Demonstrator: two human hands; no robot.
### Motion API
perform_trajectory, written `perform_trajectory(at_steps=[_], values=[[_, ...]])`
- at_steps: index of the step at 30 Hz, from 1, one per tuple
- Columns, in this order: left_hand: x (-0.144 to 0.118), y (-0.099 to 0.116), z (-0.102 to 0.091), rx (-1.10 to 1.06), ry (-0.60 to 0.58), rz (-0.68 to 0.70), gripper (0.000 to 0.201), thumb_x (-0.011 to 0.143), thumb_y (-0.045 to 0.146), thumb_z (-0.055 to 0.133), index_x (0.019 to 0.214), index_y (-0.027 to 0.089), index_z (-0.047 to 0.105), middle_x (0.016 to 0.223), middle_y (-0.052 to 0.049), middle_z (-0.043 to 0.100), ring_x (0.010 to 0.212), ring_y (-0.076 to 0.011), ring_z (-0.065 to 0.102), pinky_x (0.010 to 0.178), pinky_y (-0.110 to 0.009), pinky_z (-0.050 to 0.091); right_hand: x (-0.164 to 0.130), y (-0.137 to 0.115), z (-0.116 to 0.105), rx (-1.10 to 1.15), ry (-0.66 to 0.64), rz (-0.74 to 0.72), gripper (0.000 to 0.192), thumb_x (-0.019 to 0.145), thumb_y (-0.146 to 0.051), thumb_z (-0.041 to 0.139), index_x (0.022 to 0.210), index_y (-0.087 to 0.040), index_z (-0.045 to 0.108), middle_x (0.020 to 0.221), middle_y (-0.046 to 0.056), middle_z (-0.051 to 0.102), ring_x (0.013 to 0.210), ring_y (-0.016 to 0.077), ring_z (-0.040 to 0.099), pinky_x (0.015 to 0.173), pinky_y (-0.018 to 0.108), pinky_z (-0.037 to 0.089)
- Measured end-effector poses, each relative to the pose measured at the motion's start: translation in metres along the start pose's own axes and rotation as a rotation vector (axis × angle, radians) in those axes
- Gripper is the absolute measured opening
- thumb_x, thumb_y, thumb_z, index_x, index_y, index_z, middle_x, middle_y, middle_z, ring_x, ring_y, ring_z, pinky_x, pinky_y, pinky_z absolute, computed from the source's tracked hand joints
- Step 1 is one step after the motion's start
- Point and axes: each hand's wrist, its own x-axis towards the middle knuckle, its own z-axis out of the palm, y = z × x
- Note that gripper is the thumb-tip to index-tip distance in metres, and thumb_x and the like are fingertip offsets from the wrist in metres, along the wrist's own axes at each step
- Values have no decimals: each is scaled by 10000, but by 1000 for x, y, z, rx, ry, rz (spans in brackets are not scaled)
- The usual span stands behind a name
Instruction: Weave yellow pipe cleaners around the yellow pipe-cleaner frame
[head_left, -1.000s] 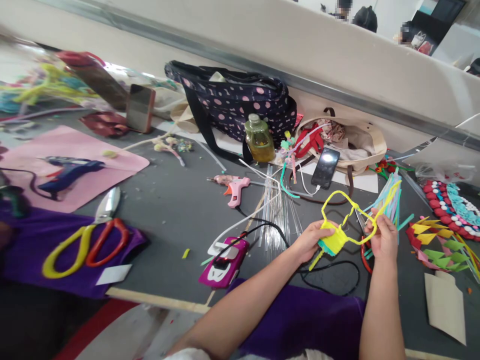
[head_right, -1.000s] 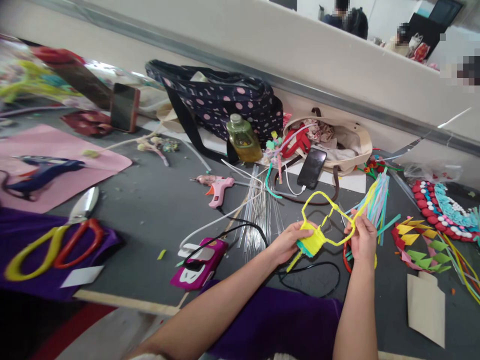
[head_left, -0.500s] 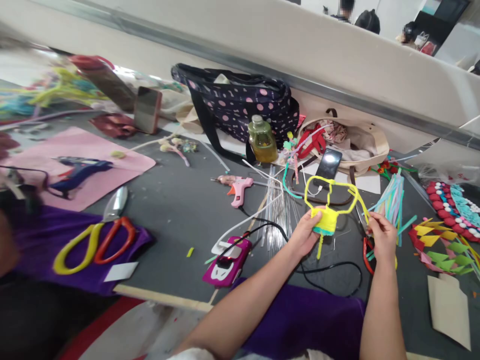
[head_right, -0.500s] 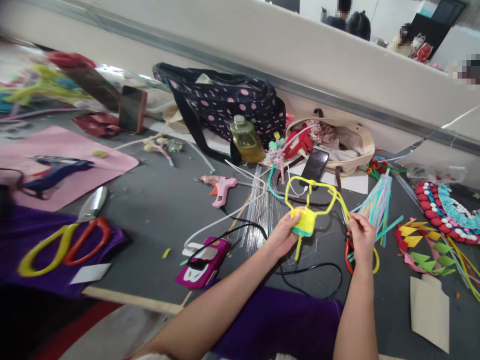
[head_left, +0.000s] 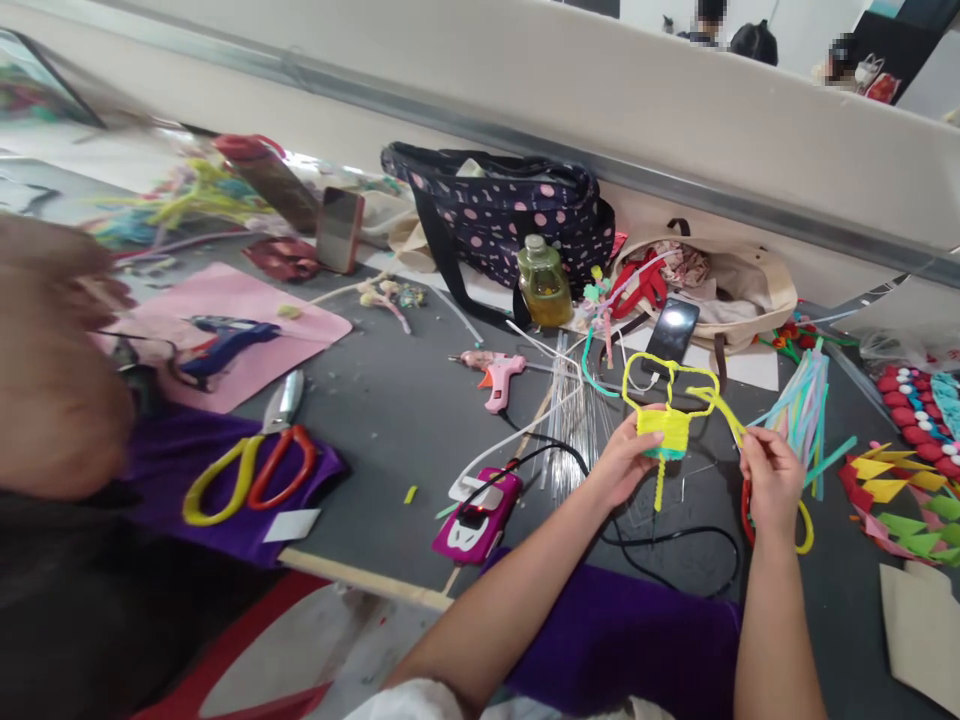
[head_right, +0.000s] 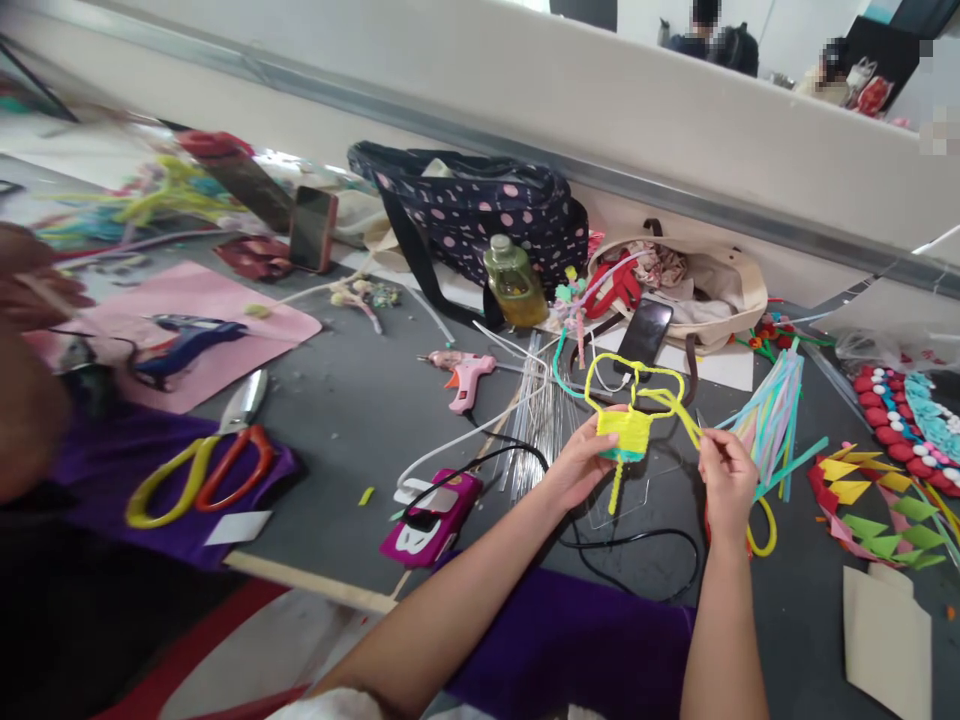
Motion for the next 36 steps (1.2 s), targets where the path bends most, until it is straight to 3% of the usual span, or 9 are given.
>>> perform_trajectory(at_steps=[3,8,14,17,23,31,36], values=[[-2,0,2,50,1,36,591,600,233,841,1137,201,596,1133,-92,673,876,-213,663,719,-296,514,-3,-2,5,-180,-72,-93,197,770,-379,689,851,-201,717,668,-5,611,577,123,511,515,238,405],[-2,-2,6,73,109,98,492,628,358,833,1027,153,630,950,-83,711,761,-176,660,682,-278,512,-1,-5,3,-257,-171,-232,122,799,-324,666,829,-227,735,798,22,642,732,162,561,627,270,448],[-2,-4,9,75,203,133,375,601,380,839,799,155,614,740,-21,695,626,-138,634,606,-244,488,-1,4,3,-158,-182,-51,180,754,-347,714,882,-222,730,811,13,657,705,153,565,626,271,472],[-2,-4,9,77,213,132,372,593,375,840,792,157,613,730,-16,691,610,-133,628,588,-237,485,-3,6,7,-38,-126,28,203,710,-345,749,858,-208,723,771,2,660,656,135,560,602,257,479],[0,-6,5,59,244,145,382,577,400,845,756,159,609,697,-15,685,602,-145,631,600,-259,495,-6,3,18,124,-132,77,199,678,-316,773,821,-197,702,743,-7,656,603,119,596,576,253,500],[1,-9,3,44,295,158,270,567,314,836,699,143,672,683,-21,687,616,-148,634,600,-250,476,-3,3,19,329,58,170,230,668,-273,794,843,-176,680,644,-20,651,549,86,596,478,175,437],[0,-11,6,64,283,125,318,568,355,849,747,131,712,696,-40,699,619,-163,645,606,-271,492,-2,4,19,380,39,206,243,658,-282,801,841,-178,679,611,-35,615,545,76,580,461,158,426]])
